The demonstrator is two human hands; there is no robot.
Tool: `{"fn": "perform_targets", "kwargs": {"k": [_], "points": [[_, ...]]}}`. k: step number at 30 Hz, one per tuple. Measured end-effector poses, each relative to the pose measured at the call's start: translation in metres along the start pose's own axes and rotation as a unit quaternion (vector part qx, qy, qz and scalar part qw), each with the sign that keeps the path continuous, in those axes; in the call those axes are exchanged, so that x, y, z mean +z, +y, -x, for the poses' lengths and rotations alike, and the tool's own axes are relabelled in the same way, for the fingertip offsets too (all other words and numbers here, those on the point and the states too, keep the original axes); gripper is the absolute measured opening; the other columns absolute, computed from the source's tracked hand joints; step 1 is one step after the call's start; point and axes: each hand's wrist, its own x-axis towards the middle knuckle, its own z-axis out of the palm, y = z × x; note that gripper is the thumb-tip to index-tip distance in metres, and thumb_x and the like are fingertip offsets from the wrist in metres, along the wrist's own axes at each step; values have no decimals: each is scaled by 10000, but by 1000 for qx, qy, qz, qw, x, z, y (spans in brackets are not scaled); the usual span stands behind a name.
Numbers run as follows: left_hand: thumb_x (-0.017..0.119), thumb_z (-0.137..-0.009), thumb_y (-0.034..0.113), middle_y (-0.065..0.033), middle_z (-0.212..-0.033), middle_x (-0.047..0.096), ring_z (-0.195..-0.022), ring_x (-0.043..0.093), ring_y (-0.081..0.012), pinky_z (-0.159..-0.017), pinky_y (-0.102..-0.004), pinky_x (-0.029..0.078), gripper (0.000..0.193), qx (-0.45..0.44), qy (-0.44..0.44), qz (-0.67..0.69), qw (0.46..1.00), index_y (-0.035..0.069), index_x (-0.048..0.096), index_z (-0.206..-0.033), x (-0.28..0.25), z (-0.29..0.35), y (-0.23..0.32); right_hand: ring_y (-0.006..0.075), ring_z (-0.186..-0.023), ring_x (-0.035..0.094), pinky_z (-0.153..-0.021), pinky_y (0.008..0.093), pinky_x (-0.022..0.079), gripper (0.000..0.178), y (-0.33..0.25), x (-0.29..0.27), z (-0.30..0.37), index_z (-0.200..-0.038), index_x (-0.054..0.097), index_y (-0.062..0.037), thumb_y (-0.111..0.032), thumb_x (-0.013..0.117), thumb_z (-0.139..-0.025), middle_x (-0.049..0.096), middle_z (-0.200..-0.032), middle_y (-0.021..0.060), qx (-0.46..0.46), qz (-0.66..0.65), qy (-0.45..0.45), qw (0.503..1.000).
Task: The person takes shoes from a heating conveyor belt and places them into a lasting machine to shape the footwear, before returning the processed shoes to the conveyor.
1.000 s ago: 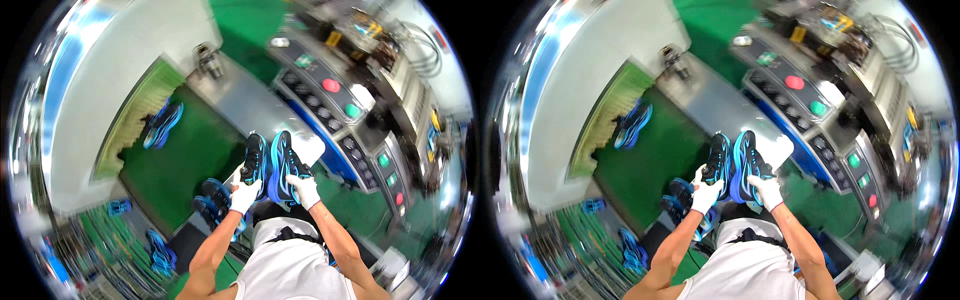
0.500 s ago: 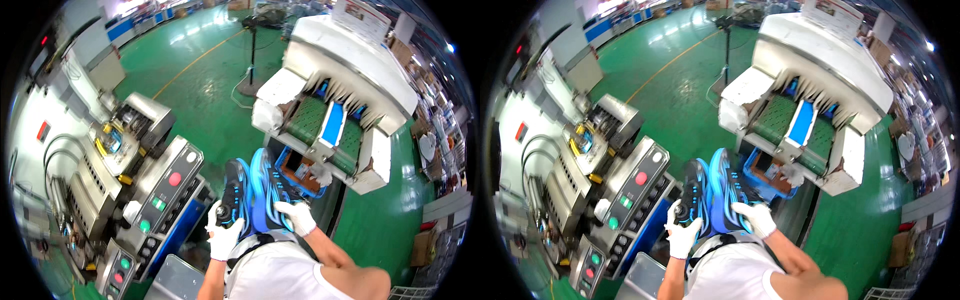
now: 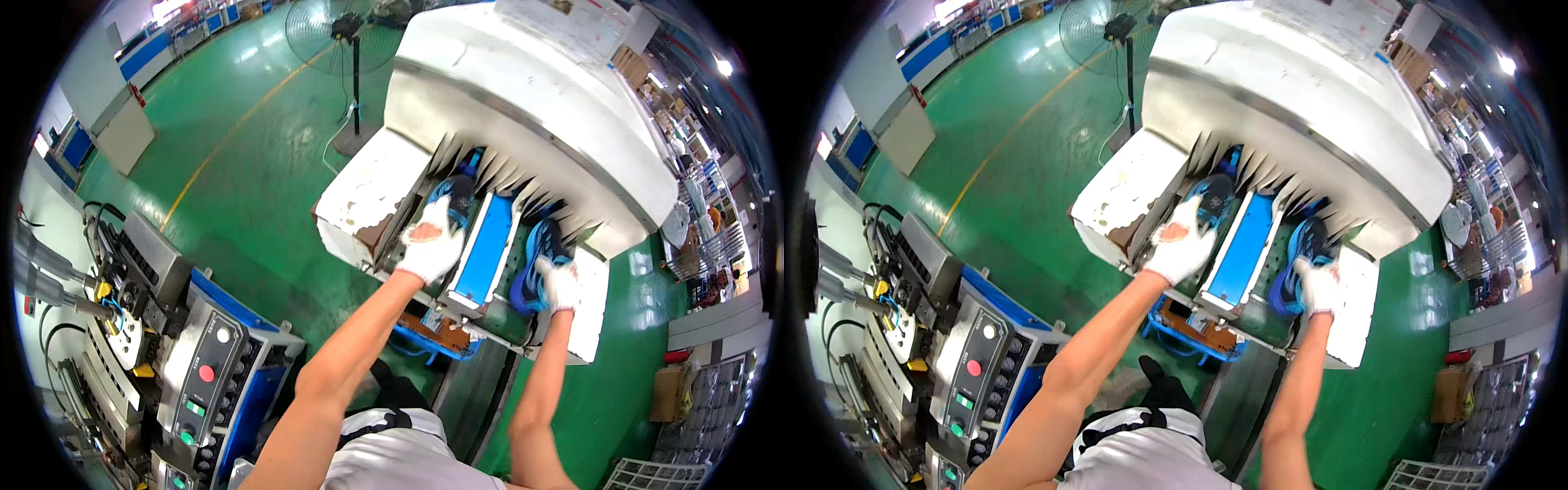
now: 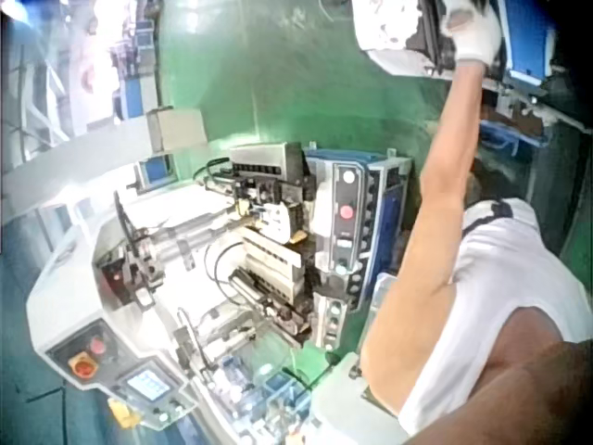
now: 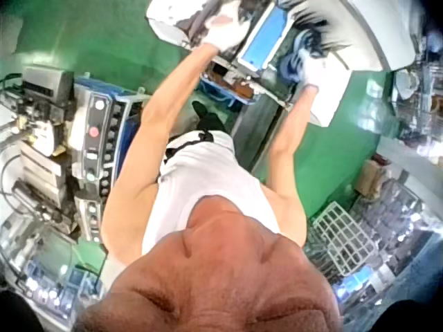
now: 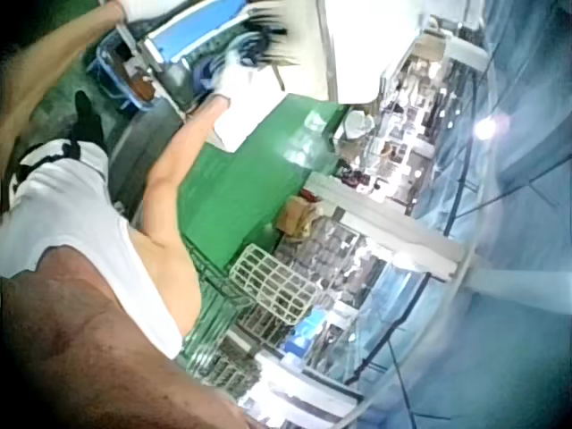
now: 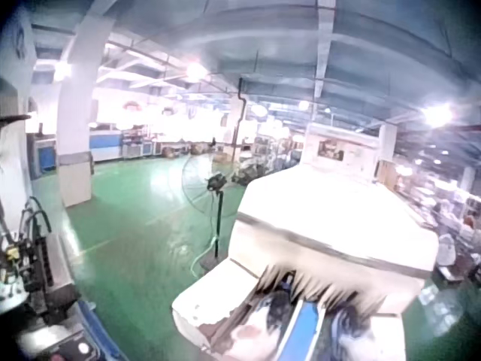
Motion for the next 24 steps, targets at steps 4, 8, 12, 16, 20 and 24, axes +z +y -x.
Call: {"fn": "perform_targets", "kwargs": {"k": [4, 8, 12, 16, 20, 24], "points": [[666, -891, 303, -307, -1413, 518, -1318, 507, -448, -1119, -454, 424, 658, 17, 5, 100, 995, -37, 475, -1420, -31, -20, -31, 391, -1183, 652, -994, 462, 500, 794, -77, 10, -2, -1309, 601, 99, -555, 706, -871, 677, -1229, 303, -171, 208, 105, 957], [638, -917, 313, -282, -1366, 570, -1253, 573, -423, -1098, -458, 444, 585, 83, 87, 111, 987, -24, 521, -1381, -71, 116, -86, 290, -1235, 623, -1040, 384, 489, 580, -134, 62, 134, -1427, 515, 36, -311, 664, -987, 615, -1377, 214, -378, -260, 106, 882], [616, -922, 320, -240, -1312, 632, -1221, 614, -388, -1050, -475, 476, 525, -244, 10, -30, 969, 36, 581, -1361, -117, 353, -194, 283, -1300, 577, -1113, 387, 453, 544, -148, 144, 283, -1480, 465, 27, -124, 668, -998, 570, -1458, 172, -313, -319, -413, 793], [556, -906, 371, -209, -1208, 686, -1140, 662, -401, -942, -546, 519, 422, -603, 133, -119, 778, 47, 680, -1148, -181, 647, -222, 329, -1302, 591, -1088, 418, 472, 611, -124, 240, 394, -1471, 470, 36, -201, 711, -963, 581, -1441, 228, -507, -60, -570, 644], [554, -947, 320, -178, -1127, 718, -1057, 677, -420, -914, -551, 525, 306, -762, 482, -179, 395, 93, 693, -1099, -158, 916, -130, 396, -1323, 570, -1108, 449, 455, 672, -125, 258, 473, -1462, 455, 68, -230, 732, -927, 565, -1418, 307, -633, 113, -550, 532], [553, -923, 208, -201, -1073, 712, -1006, 691, -413, -853, -572, 526, 208, -815, 490, -218, 219, 121, 692, -1052, -107, 1099, -40, 435, -1239, 592, -1067, 470, 455, 740, -109, 315, 520, -1427, 514, 18, -458, 706, -895, 641, -1312, 263, -760, 258, -433, 411]]}}
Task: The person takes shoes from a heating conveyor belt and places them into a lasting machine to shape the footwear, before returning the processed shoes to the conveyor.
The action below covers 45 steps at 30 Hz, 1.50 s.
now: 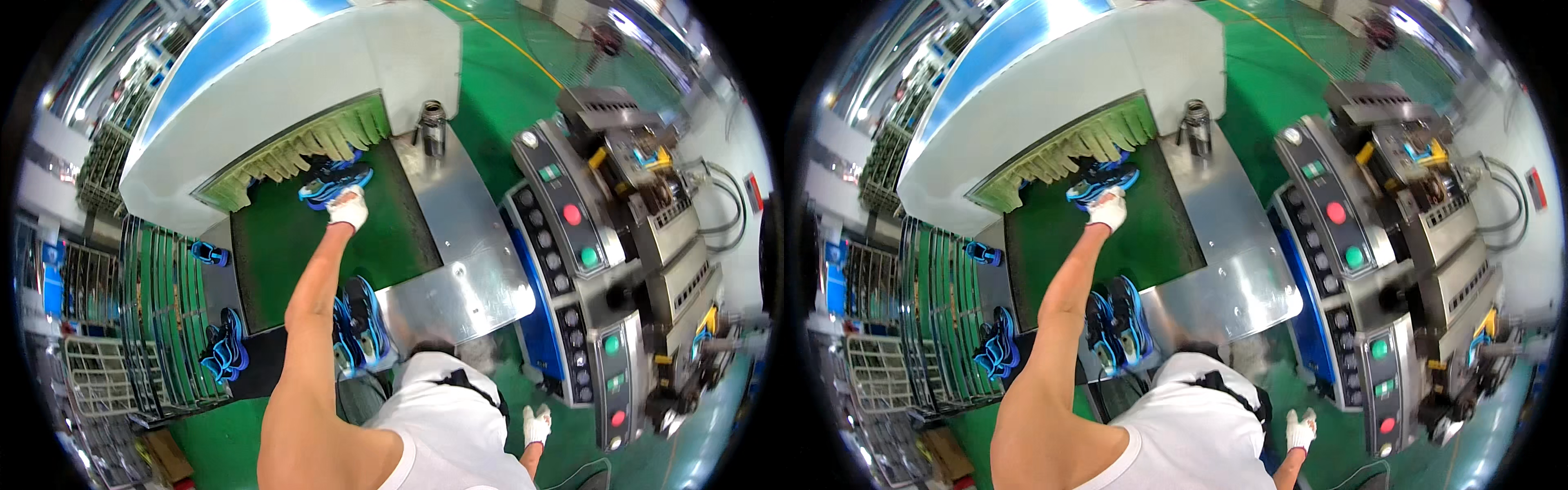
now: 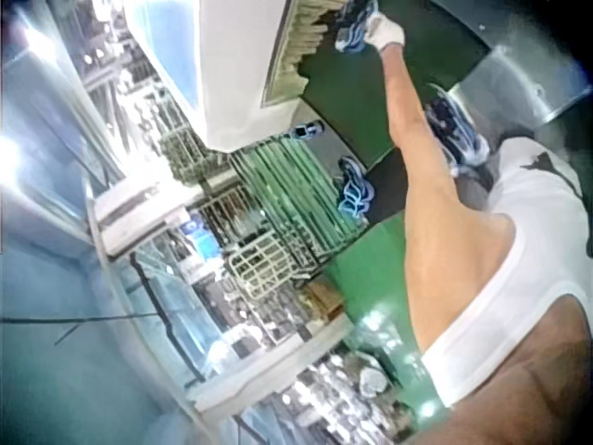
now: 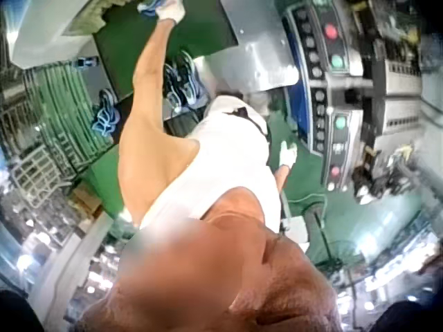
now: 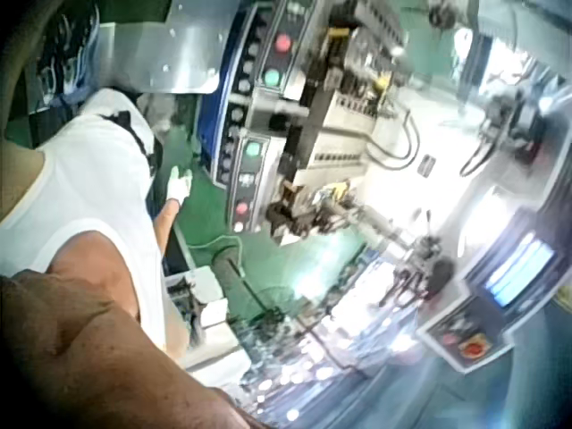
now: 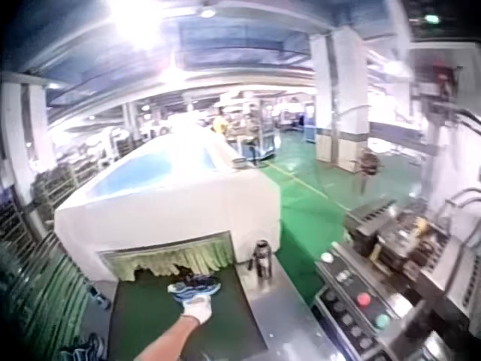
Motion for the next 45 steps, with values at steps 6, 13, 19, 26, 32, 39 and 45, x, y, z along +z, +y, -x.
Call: {"fn": "perform_targets", "kwargs": {"k": [6, 13, 19, 26, 32, 39, 45], "points": [[611, -931, 334, -176, -1289, 666, -1211, 620, -386, -1044, -506, 468, 395, -78, 12, 51, 996, 125, 645, -1264, -37, -127, -92, 328, -1179, 661, -1006, 431, 516, 654, -53, -38, -24, -1279, 664, -12, -472, 750, -822, 695, -1251, 213, 79, 101, -119, 985], [837, -732, 378, -199, -1162, 666, -1136, 642, -384, -947, -527, 501, 596, -44, -110, -94, 988, 102, 612, -1210, 38, -119, -124, 330, -1061, 665, -936, 419, 507, 530, -110, -73, -47, -1226, 684, 8, -401, 750, -897, 717, -1167, 208, 5, 19, -123, 992], [737, -753, 420, -167, -1009, 723, -980, 700, -352, -881, -535, 501, 428, 41, -77, -56, 995, 92, 654, -1015, 50, -71, -83, 365, -1111, 659, -959, 469, 510, 527, -202, -62, -76, -1142, 700, -19, -486, 635, -905, 710, -1200, 185, -72, 98, -196, 973], [798, -726, 503, -270, -1175, 695, -1150, 653, -430, -996, -499, 505, 735, -42, -213, 87, 972, -16, 641, -1223, -19, 17, 25, 393, -1287, 583, -1097, 445, 438, 752, -296, -67, -97, -1459, 540, -92, -620, 555, -922, 619, -1373, 237, -182, 77, -250, 948], [812, -730, 227, -151, -1063, 706, -978, 656, -248, -912, -390, 520, 608, 27, -220, 537, 814, -45, 625, -1240, -99, 121, 153, 224, -1244, 602, -1088, 354, 445, 677, -329, -80, -84, -1410, 598, -39, -567, 609, -986, 646, -1373, 142, -223, -401, -339, 821], [813, -837, 133, -189, -1366, 616, -1271, 603, -296, -1079, -399, 471, 658, 420, -176, 329, 827, -36, 523, -1402, -124, 97, 282, 260, -1145, 691, -1010, 429, 571, 649, -299, -130, -68, -1434, 542, -82, -245, 828, -874, 653, -1361, 141, -119, -814, -505, 262], [716, -898, -23, -216, -1401, 593, -1312, 588, -306, -1118, -404, 476, 561, 296, -224, 525, 766, -48, 505, -1417, -123, 97, 363, 249, -1153, 687, -992, 437, 568, 533, -224, -226, -81, -1440, 539, -42, -204, 717, -964, 667, -1339, 141, -184, -820, -355, 410]]}}
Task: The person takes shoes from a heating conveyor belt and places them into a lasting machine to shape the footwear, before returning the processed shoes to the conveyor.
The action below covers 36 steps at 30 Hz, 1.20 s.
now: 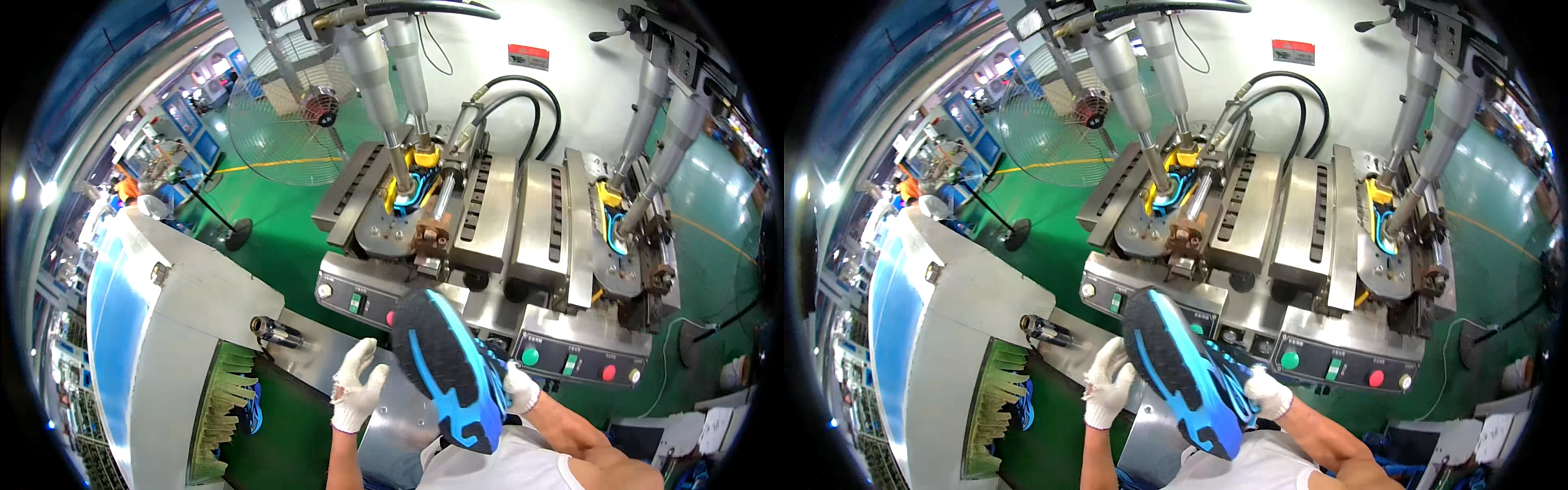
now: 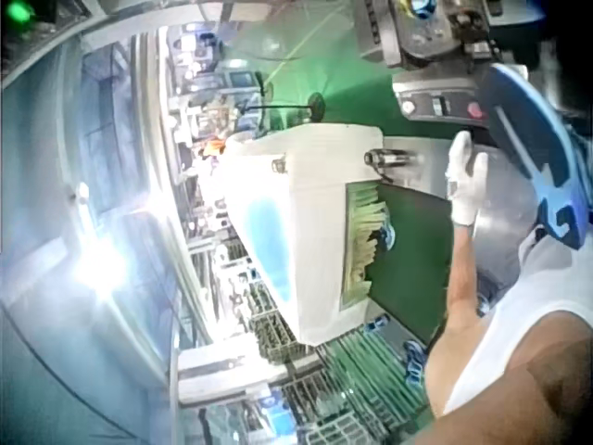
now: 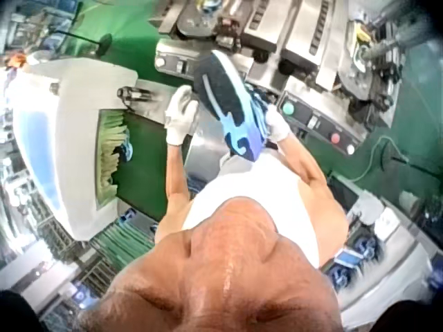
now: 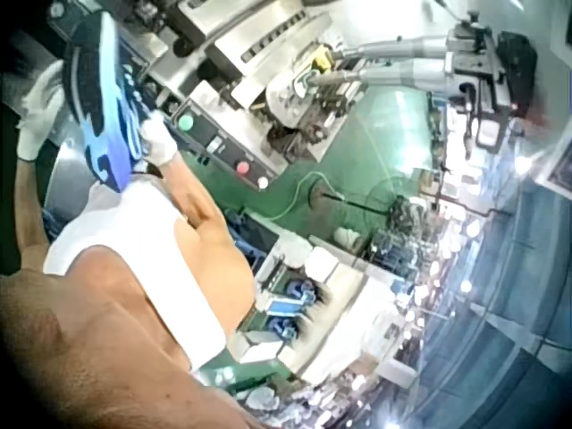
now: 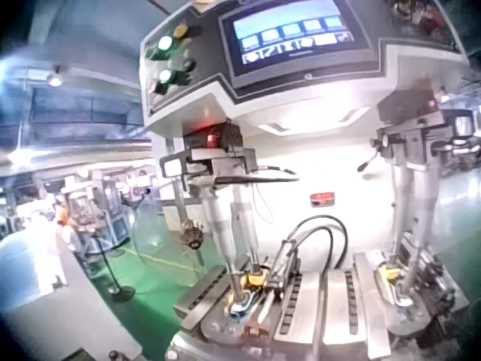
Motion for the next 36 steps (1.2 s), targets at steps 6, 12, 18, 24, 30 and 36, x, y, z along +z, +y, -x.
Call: {"fn": "perform_targets", "kwargs": {"k": [6, 12, 18, 24, 30, 36], "points": [[723, -910, 61, -201, -1276, 680, -1196, 663, -316, -1037, -394, 515, 408, 84, 13, -129, 988, -12, 638, -1302, 54, -81, 33, 298, -1237, 634, -1049, 438, 536, 712, -68, -6, 25, -1529, 430, -32, -190, 759, -918, 596, -1428, 147, -68, -81, 1, 994], [644, -952, 85, -212, -1326, 639, -1224, 613, -372, -1055, -412, 489, 359, 328, -59, -315, 889, 29, 642, -1307, 69, -220, 37, 311, -1232, 633, -1056, 445, 532, 790, -73, -19, 6, -1528, 413, -6, -134, 801, -852, 596, -1417, 165, -119, -53, -11, 991], [634, -968, 180, -238, -1390, 586, -1287, 560, -406, -1089, -449, 454, 449, 277, -122, -380, 874, 42, 573, -1391, 71, -300, 1, 311, -1237, 623, -1067, 444, 523, 882, -74, -25, 0, -1537, 379, 18, -93, 834, -790, 584, -1421, 177, -166, -64, 12, 984], [653, -953, 224, -316, -1465, 482, -1354, 480, -470, -1123, -483, 407, 647, 134, -168, -389, 896, 31, 412, -1522, 111, -359, -39, 281, -1252, 591, -1077, 421, 502, 1008, -84, -14, 14, -1564, 330, 30, -149, 870, -731, 539, -1463, 150, -164, -22, 121, 979], [733, -848, 313, -270, -1440, 491, -1202, 595, -450, -1026, -556, 447, 792, 88, -101, -493, 859, 168, 390, -1547, 172, -425, -73, 213, -1076, 601, -946, 362, 523, 788, -83, -6, 44, -1534, 375, 2, -154, 721, -843, 591, -1340, 122, -153, 14, 212, 965], [754, -815, 375, -235, -1295, 575, -1201, 595, -427, -1008, -536, 469, 652, 67, -115, -471, 872, 131, 532, -1377, 156, -469, -38, 60, -721, 576, -653, 266, 523, 451, -70, -12, 39, -1388, 535, -74, -117, 569, -941, 650, -934, -5, -235, 44, 361, 901]]}}
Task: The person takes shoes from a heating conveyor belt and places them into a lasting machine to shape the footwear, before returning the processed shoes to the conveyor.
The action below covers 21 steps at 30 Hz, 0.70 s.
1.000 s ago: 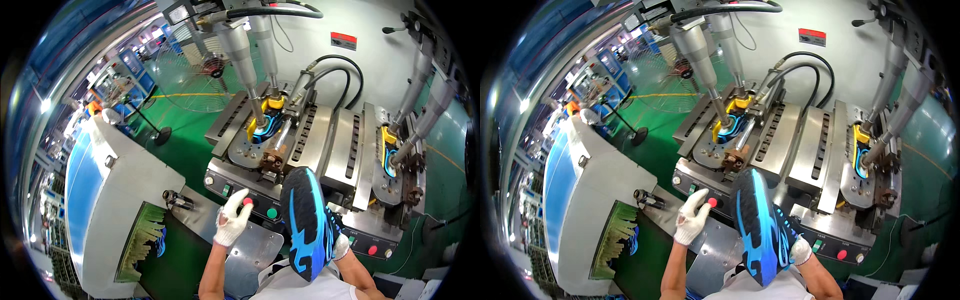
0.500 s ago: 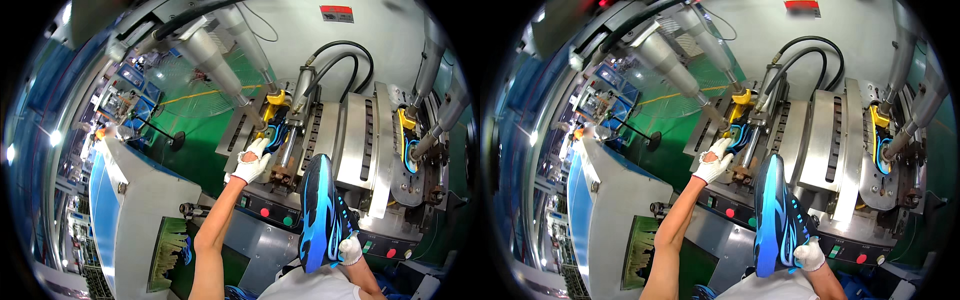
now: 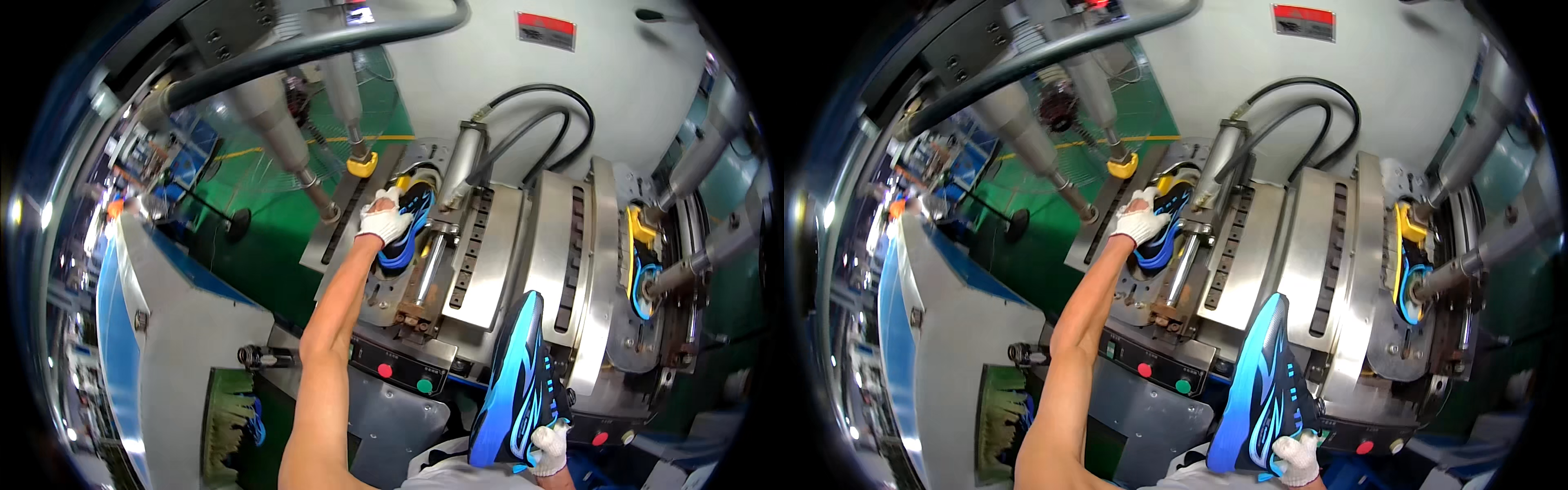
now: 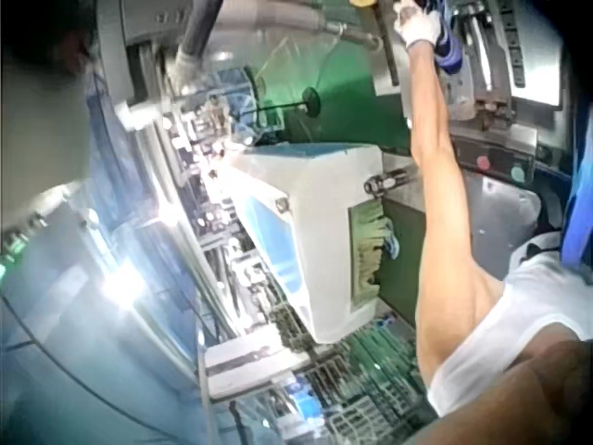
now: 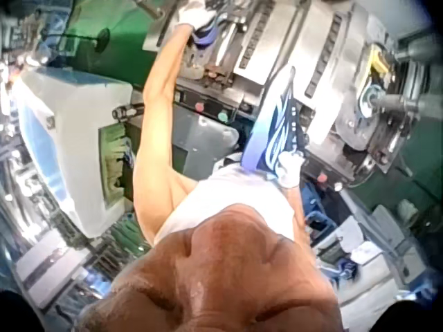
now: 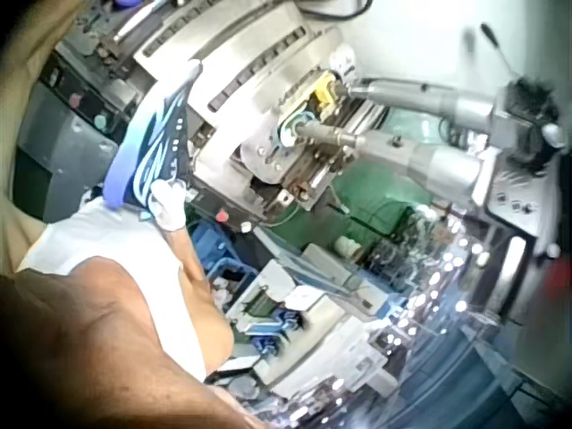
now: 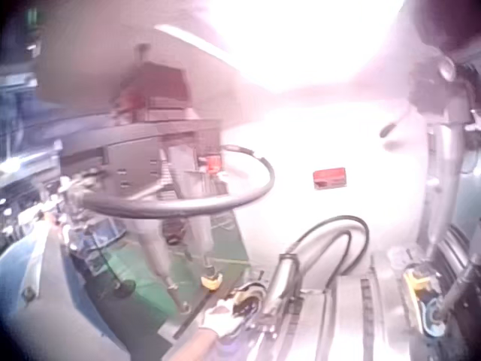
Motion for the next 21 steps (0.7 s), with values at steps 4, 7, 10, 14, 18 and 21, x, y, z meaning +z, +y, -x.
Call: {"fn": "perform_targets", "kwargs": {"k": [4, 7, 10, 14, 18, 21], "points": [[754, -798, 356, -205, -1312, 584, -1202, 601, -397, -1021, -491, 479, 639, -19, 88, 62, 994, 115, 556, -1355, -81, 75, 10, 136, -817, 553, -736, 294, 432, 202, 20, -81, -33, -1050, 552, -53, -36, 616, -859, 541, -891, 9, -58, 181, -155, 969], [794, -782, 324, -179, -1261, 616, -1157, 626, -364, -1000, -449, 501, 606, -25, 186, 89, 978, 79, 604, -1303, -118, 164, 6, 245, -1017, 652, -914, 378, 527, 502, 15, -57, -53, -1276, 560, 31, -51, 733, -811, 643, -1154, 107, -197, 335, -258, 885], [842, -750, 199, -183, -1222, 626, -1113, 643, -348, -964, -415, 525, 577, -46, 237, 174, 955, 46, 611, -1256, -118, 268, -21, 250, -954, 718, -873, 389, 598, 381, -5, 112, -52, -1192, 647, 37, -56, 755, -839, 715, -1099, 114, 41, 54, -133, 989], [851, -746, 189, -184, -1228, 608, -1115, 637, -360, -965, -422, 525, 568, -123, 280, 171, 936, 49, 614, -1243, -76, 407, -55, 246, -889, 742, -774, 382, 641, 264, 42, 239, -167, -1176, 652, -11, -54, 702, -921, 741, -1045, 129, 17, 45, -171, 984], [865, -710, 250, -150, -1187, 621, -1088, 637, -361, -924, -471, 513, 558, -343, 251, 120, 897, 74, 613, -1176, -11, 534, -61, 224, -764, 711, -686, 392, 618, 91, 75, 320, -262, -970, 682, -58, -37, 698, -883, 717, -904, 99, 71, 107, -178, 976], [822, -744, 295, -143, -1235, 588, -1116, 620, -358, -963, -469, 482, 557, -532, 167, 98, 824, 78, 598, -1205, 41, 593, -39, 175, -627, 597, -524, 368, 490, 84, 89, 297, -378, -859, 658, -71, -43, 720, -809, 632, -767, 58, -96, 338, 18, 936]]}}
